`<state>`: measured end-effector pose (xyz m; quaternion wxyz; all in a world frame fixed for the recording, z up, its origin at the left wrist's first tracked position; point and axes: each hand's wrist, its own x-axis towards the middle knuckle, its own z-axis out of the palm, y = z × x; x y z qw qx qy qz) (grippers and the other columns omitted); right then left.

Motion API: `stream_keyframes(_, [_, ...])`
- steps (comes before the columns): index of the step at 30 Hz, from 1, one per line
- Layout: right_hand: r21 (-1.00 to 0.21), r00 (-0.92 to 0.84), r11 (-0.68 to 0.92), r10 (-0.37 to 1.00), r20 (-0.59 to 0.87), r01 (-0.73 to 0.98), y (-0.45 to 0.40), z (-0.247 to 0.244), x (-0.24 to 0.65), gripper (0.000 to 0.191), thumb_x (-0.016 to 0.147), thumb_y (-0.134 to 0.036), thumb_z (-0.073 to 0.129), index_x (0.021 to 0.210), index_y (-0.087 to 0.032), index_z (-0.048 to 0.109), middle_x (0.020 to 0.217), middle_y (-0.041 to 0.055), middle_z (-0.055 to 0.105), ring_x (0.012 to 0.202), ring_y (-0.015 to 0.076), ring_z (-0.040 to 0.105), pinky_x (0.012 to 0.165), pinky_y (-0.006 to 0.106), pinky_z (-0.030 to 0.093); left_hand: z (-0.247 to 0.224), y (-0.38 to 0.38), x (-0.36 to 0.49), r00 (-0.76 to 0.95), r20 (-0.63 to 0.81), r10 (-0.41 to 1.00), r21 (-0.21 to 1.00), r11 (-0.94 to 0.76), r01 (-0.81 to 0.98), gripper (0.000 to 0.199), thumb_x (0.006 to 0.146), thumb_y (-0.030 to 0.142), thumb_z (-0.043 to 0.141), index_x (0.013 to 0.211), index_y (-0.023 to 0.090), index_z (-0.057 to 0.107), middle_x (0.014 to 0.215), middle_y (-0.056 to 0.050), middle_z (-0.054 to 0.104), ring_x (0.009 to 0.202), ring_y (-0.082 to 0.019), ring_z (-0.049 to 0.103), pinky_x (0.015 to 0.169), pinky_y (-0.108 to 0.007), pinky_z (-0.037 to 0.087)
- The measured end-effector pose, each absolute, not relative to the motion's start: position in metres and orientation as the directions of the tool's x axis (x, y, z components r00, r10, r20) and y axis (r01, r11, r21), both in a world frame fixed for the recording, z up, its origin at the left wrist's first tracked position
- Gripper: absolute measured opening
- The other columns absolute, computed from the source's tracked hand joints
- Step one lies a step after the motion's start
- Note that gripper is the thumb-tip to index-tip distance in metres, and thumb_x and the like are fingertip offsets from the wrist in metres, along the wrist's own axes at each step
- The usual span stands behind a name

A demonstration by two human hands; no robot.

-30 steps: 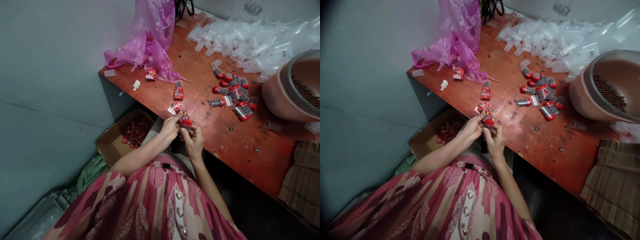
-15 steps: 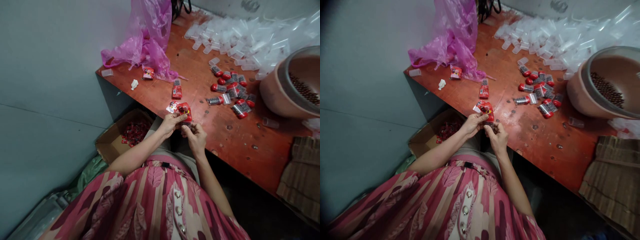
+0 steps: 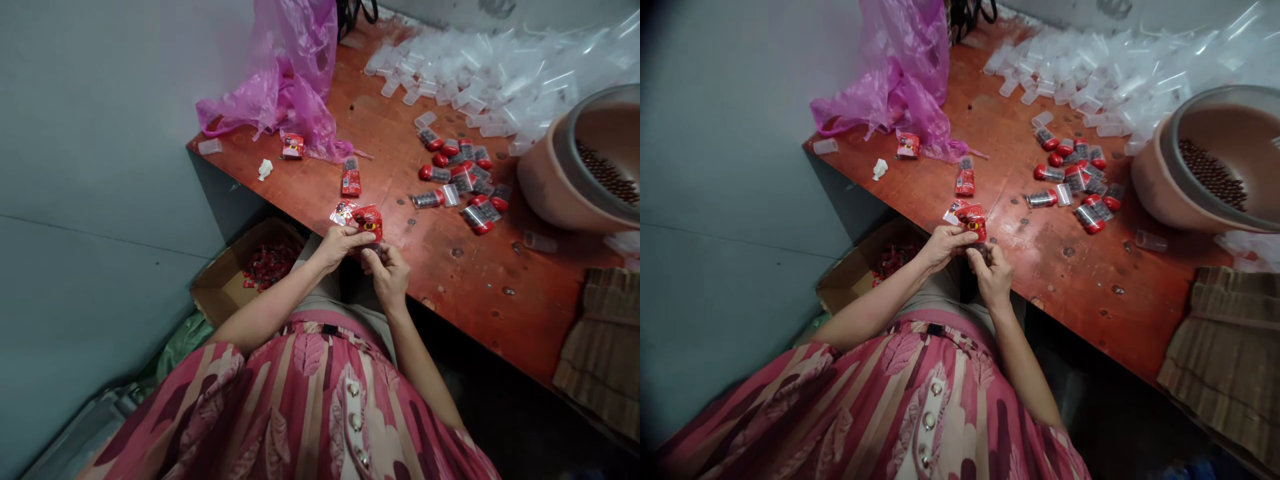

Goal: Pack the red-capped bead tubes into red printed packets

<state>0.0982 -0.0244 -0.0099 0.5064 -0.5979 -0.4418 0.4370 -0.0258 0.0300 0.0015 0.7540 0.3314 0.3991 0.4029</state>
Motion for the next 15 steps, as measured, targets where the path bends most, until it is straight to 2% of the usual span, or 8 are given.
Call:
stream_keyframes(4, [-0.954, 0.073, -0.202, 0.972, -0.223, -0.221, -0.019, -0.011, 0.099, 0.028, 0.074, -0.044, 0.063, 0.069, -0.019, 0.052, 0.053, -0.0044, 0.057, 0.037, 0.0064, 0.046, 0.032, 0.017, 0.033, 0.007, 0.025, -0.024, 0.368, -0.353, 0.86, 0.799, 0.482, -0.36, 0.034, 0.058, 0.038, 0.078, 0.063, 0.008, 0.064, 0.055, -0.003, 0.059, 0.046, -0.01, 0.053, 0.05, -0.025, 0.043])
stream_keyframes(6, [-0.96, 0.096, -0.186, 0.973, -0.209, -0.208, -0.018, -0.012, 0.098, 0.026, 0.073, -0.041, 0.066, 0.07, -0.018, 0.054, 0.054, -0.0045, 0.058, 0.039, 0.006, 0.049, 0.034, 0.016, 0.037, 0.007, 0.023, -0.024, 0.372, -0.362, 0.855, 0.792, 0.492, -0.361, 0.033, 0.057, 0.038, 0.078, 0.062, 0.008, 0.064, 0.053, -0.002, 0.059, 0.046, -0.01, 0.053, 0.05, -0.025, 0.043])
stream_keyframes(8, [-0.973, 0.14, -0.16, 0.973, -0.185, -0.168, -0.019, -0.013, 0.097, 0.025, 0.072, -0.038, 0.069, 0.08, -0.018, 0.056, 0.057, -0.0051, 0.06, 0.043, 0.007, 0.054, 0.039, 0.017, 0.044, 0.005, 0.023, -0.025, 0.359, -0.367, 0.858, 0.786, 0.492, -0.373, 0.033, 0.058, 0.038, 0.078, 0.061, 0.009, 0.063, 0.052, -0.001, 0.058, 0.046, -0.009, 0.052, 0.05, -0.025, 0.043])
stream_keyframes(11, [-0.969, 0.168, -0.14, 0.97, -0.176, -0.202, -0.026, -0.014, 0.095, 0.031, 0.072, -0.037, 0.07, 0.094, -0.021, 0.054, 0.066, -0.0049, 0.065, 0.052, 0.0097, 0.062, 0.051, 0.023, 0.054, 0.002, 0.024, -0.029, 0.27, -0.381, 0.884, 0.759, 0.466, -0.455, 0.032, 0.057, 0.037, 0.078, 0.065, 0.01, 0.064, 0.061, -0.003, 0.063, 0.053, -0.009, 0.056, 0.056, -0.024, 0.046])
stream_keyframes(13, [-0.965, 0.167, -0.134, 0.971, -0.173, -0.224, -0.03, -0.015, 0.094, 0.031, 0.071, -0.036, 0.071, 0.093, -0.021, 0.055, 0.071, -0.0041, 0.066, 0.058, 0.0112, 0.065, 0.059, 0.027, 0.058, 0.002, 0.023, -0.031, 0.244, -0.391, 0.888, 0.734, 0.46, -0.499, 0.032, 0.058, 0.036, 0.078, 0.068, 0.009, 0.065, 0.068, -0.004, 0.065, 0.059, -0.01, 0.059, 0.063, -0.026, 0.048])
stream_keyframes(15, [-0.965, 0.186, -0.13, 0.967, -0.174, -0.227, -0.032, -0.017, 0.093, 0.029, 0.069, -0.035, 0.073, 0.087, -0.019, 0.056, 0.07, -0.0034, 0.066, 0.059, 0.012, 0.066, 0.062, 0.029, 0.059, 0.003, 0.02, -0.03, 0.258, -0.401, 0.879, 0.722, 0.477, -0.501, 0.032, 0.057, 0.035, 0.079, 0.067, 0.008, 0.065, 0.066, -0.004, 0.065, 0.058, -0.01, 0.058, 0.062, -0.026, 0.049])
